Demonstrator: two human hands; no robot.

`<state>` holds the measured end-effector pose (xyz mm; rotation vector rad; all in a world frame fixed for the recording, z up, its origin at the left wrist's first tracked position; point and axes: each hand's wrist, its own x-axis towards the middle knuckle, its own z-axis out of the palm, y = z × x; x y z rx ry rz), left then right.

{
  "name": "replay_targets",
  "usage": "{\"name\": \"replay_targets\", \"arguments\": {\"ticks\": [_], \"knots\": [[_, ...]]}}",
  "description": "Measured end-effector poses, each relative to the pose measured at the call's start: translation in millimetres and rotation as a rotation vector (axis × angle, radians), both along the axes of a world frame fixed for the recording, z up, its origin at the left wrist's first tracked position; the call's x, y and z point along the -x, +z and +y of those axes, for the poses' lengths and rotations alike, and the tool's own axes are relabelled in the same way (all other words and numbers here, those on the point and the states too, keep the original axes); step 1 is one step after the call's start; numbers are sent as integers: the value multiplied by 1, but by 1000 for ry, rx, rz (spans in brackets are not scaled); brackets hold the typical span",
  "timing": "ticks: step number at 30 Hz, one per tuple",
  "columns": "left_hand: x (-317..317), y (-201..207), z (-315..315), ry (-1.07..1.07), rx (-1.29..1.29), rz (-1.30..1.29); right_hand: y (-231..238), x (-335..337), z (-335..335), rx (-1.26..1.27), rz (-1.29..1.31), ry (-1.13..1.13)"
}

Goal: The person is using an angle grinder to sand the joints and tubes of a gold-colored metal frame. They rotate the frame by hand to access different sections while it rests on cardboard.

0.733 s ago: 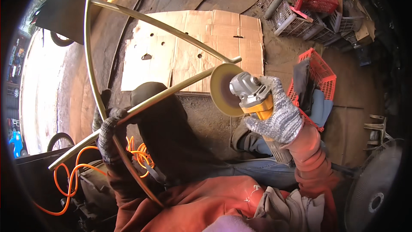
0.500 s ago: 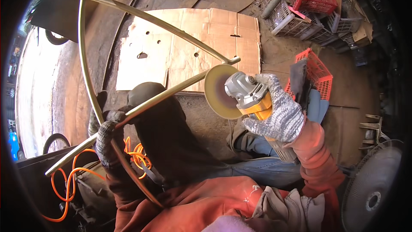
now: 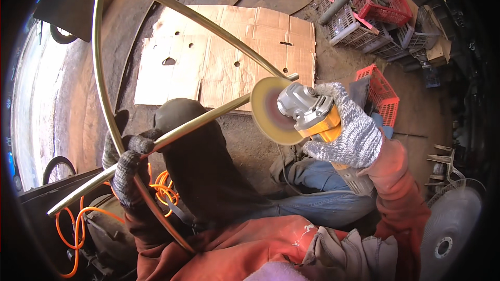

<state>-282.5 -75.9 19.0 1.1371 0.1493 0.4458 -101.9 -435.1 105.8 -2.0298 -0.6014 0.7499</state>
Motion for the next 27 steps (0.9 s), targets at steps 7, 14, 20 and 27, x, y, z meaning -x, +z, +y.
{"name": "replay_targets", "arguments": {"ticks": [7,14,20,27], "knots": [[0,-1,-2,36,7,42,4,-1,-1,122,-133,14],[6,-9,5,29,-16,62,3,-4,-2,157,-252,33],[6,-12,4,36,-14,66,-2,-2,-9,92,-152,29],[6,-15,7,44,0,15,0,-7,2,53,-145,-21]]}}
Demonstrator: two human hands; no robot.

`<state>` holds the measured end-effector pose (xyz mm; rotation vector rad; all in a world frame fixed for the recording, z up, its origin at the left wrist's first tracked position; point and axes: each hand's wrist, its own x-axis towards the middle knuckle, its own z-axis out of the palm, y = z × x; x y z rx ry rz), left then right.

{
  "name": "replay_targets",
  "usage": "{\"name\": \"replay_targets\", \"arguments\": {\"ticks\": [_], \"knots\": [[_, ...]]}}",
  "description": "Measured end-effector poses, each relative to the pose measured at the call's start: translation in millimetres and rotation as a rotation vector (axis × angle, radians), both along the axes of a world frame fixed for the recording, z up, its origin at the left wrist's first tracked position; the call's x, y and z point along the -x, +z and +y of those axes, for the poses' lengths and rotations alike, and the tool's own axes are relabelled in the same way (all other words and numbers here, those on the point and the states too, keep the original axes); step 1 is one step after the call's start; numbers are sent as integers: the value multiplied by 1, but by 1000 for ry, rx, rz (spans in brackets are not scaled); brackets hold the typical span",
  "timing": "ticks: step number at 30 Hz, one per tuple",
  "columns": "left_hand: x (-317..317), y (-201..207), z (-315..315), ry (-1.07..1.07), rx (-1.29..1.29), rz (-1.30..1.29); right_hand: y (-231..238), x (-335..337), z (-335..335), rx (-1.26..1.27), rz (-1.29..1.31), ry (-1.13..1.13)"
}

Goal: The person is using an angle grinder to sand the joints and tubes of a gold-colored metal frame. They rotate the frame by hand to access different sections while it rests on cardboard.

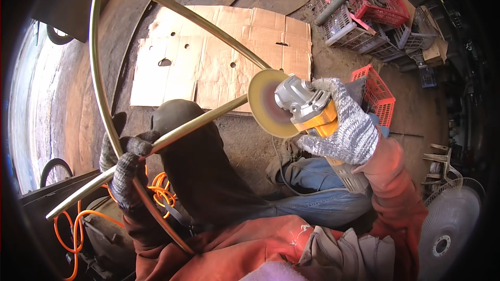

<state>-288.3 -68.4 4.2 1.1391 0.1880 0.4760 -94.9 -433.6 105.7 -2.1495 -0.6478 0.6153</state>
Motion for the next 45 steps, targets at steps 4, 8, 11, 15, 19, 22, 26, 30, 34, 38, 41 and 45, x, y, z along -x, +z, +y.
{"name": "replay_targets", "arguments": {"ticks": [4,8,11,15,19,22,26,30,34,38,41,45], "knots": [[-2,2,-5,-48,-54,-27,1,3,-9,50,56,-5],[-5,4,-11,76,-59,-59,5,9,-14,32,104,-24],[-5,6,-11,85,-67,-19,9,11,-6,49,89,-19],[-10,17,-17,95,-154,-3,7,1,2,-10,278,-45],[-4,23,-14,6,-224,53,1,-12,-10,126,213,-67],[2,15,-7,-35,-279,-14,9,-18,-8,155,265,-72],[-3,14,-4,-94,-307,-83,11,-24,-2,123,250,-27],[-8,22,-7,-88,-267,-79,14,-30,4,143,279,-42],[-10,18,-6,-80,-232,-63,24,-33,9,87,490,-109],[-11,15,-4,-64,-214,-55,24,-36,-1,140,449,-96],[-10,14,0,-43,-203,-55,31,-37,13,96,516,-103],[-7,17,4,-18,-200,-56,32,-37,20,62,526,-106]]}}
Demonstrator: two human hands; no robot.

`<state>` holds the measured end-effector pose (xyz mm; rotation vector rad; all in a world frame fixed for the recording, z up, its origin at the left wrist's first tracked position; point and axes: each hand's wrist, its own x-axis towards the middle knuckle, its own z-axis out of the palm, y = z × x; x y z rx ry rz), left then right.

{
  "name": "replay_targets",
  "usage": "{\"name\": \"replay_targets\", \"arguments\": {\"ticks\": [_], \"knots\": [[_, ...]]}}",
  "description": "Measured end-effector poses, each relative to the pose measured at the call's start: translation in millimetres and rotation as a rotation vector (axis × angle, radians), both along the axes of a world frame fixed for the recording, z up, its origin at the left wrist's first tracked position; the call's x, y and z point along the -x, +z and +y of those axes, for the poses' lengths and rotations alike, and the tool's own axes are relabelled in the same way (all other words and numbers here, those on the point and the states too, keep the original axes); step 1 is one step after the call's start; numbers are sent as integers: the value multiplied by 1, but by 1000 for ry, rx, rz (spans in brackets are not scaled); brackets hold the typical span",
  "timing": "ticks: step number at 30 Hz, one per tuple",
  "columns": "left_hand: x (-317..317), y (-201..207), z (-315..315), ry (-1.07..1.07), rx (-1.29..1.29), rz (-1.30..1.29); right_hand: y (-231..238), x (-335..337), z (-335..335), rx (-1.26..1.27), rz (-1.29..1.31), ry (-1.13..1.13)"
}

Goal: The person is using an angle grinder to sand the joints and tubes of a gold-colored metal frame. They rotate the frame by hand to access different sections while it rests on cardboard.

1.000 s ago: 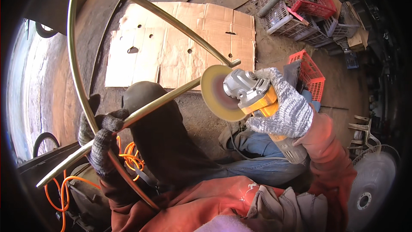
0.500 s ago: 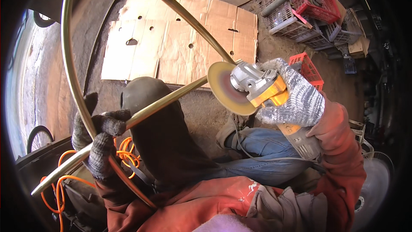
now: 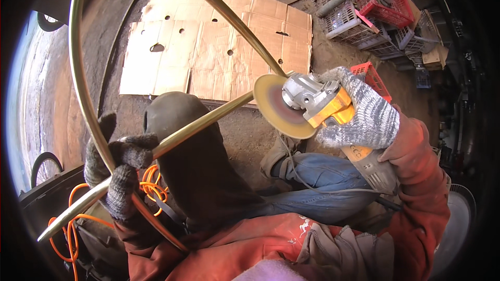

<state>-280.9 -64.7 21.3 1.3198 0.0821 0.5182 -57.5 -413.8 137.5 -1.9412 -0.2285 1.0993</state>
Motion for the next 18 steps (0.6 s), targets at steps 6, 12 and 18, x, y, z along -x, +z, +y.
{"name": "replay_targets", "arguments": {"ticks": [6,12,18], "knots": [[-3,-2,-1,5,5,5,3,3,-10,-12,39,-44],[-6,-5,-1,5,25,-1,-8,1,-17,-8,-14,32],[-2,0,-6,-2,2,7,-9,-6,-9,-58,77,-7]]}}
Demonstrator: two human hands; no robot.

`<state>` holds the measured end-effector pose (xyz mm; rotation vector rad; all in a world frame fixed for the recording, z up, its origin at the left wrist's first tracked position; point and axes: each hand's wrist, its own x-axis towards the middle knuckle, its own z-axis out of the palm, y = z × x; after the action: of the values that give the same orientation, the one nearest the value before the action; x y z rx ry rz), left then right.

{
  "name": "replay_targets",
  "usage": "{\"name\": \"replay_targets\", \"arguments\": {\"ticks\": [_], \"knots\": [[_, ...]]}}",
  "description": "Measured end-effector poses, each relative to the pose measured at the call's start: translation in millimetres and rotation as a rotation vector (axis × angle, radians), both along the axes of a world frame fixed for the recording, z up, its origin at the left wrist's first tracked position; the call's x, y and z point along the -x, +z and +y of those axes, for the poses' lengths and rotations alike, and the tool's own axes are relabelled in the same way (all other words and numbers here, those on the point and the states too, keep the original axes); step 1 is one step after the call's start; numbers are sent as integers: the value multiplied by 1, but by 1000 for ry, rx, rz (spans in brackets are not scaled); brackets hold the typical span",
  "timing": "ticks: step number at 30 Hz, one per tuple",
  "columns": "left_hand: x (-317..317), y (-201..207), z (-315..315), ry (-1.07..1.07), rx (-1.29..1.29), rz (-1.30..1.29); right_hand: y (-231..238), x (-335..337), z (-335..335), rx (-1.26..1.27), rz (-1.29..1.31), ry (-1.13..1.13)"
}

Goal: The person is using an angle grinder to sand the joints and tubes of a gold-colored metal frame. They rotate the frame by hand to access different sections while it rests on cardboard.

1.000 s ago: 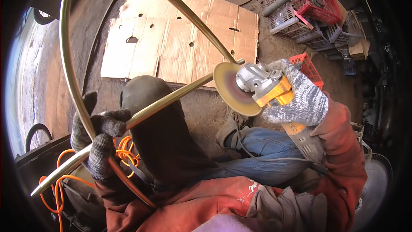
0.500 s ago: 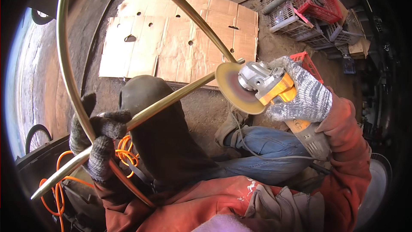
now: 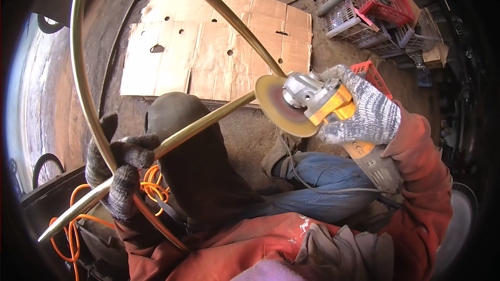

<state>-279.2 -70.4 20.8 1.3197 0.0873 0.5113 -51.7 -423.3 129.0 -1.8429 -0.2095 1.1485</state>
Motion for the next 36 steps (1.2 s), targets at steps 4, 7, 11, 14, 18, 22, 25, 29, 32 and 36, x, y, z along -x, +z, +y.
{"name": "replay_targets", "arguments": {"ticks": [4,7,11,14,18,22,25,29,32,36], "knots": [[-1,-7,0,-15,13,1,-1,-2,-16,28,5,-20],[-2,-9,0,-15,19,5,-2,-4,-14,7,26,-21],[-2,-4,3,0,10,2,1,4,7,56,-170,185],[-1,-1,4,11,17,-8,0,29,22,-42,-361,470],[-2,-5,8,5,27,-5,-11,66,21,-101,-492,279],[4,2,10,14,9,-12,-26,65,8,-156,-329,18],[-4,-13,-2,-43,38,2,-37,67,-18,-94,-295,-117],[-6,-7,-8,-51,28,10,-40,80,-1,-281,-179,-212],[-5,-3,-8,-31,13,18,-35,95,19,-81,-673,113],[-3,-1,-7,-35,9,25,-51,105,9,-229,-552,-51]]}}
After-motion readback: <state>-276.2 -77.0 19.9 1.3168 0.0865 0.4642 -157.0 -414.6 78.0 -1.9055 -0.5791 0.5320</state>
